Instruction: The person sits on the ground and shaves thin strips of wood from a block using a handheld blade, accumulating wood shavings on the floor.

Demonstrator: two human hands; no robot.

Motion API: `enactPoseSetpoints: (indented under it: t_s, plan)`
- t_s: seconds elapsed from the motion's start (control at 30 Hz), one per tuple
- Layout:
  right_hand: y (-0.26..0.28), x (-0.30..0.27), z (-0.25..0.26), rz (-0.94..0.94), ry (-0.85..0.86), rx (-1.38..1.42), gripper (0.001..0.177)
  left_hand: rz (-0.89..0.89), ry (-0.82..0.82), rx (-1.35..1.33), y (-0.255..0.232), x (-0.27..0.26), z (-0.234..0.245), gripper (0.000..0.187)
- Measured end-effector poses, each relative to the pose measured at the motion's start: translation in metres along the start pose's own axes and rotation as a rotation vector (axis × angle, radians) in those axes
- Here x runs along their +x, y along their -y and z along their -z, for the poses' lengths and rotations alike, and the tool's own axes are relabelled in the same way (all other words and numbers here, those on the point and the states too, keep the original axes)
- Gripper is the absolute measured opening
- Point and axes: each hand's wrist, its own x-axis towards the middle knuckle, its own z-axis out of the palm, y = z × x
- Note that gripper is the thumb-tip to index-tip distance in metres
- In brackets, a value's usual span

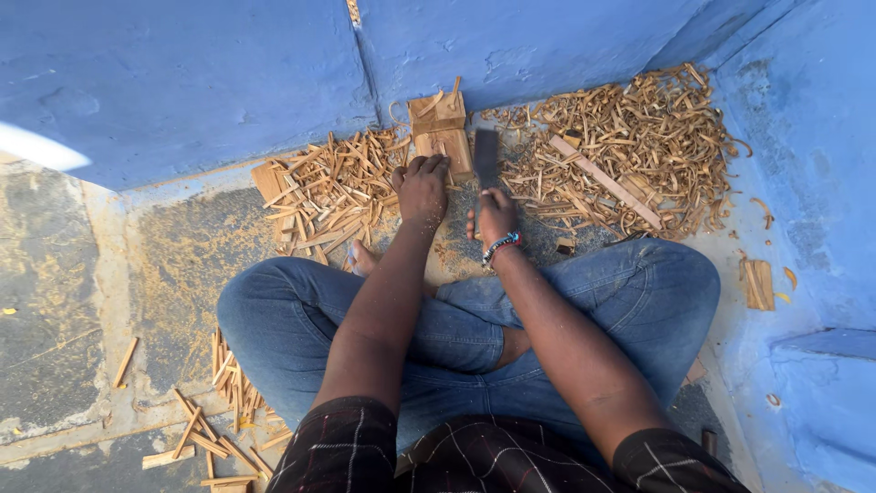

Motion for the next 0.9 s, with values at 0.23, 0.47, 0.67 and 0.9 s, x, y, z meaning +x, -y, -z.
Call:
enactPoseSetpoints:
  t_s: [0.23, 0.47, 0.67, 0.9]
  plan:
    - [0.012, -0.042, 0.003, -0.09, 0.08, -0.121, 0.021, 0.051, -0.027, 0.042, 0.015, 0.024, 0.001, 0.047]
    - [0.015, -0.067, 0.0, -0.222, 0.138, -0.183, 0.028, 0.093, 0.03, -0.027, 0.015, 0.024, 0.014, 0.045]
    - [0.022, -0.043, -0.008, -0.244, 0.163, -0.204, 0.031, 0.149, 0.126, -0.013, 0.005, 0.021, 0.019, 0.057]
    - [0.01, -0.019, -0.027, -0.231, 0.149, -0.175, 0.029, 0.097, 0.139, 0.091, -0.002, 0.032, 0.022, 0.051]
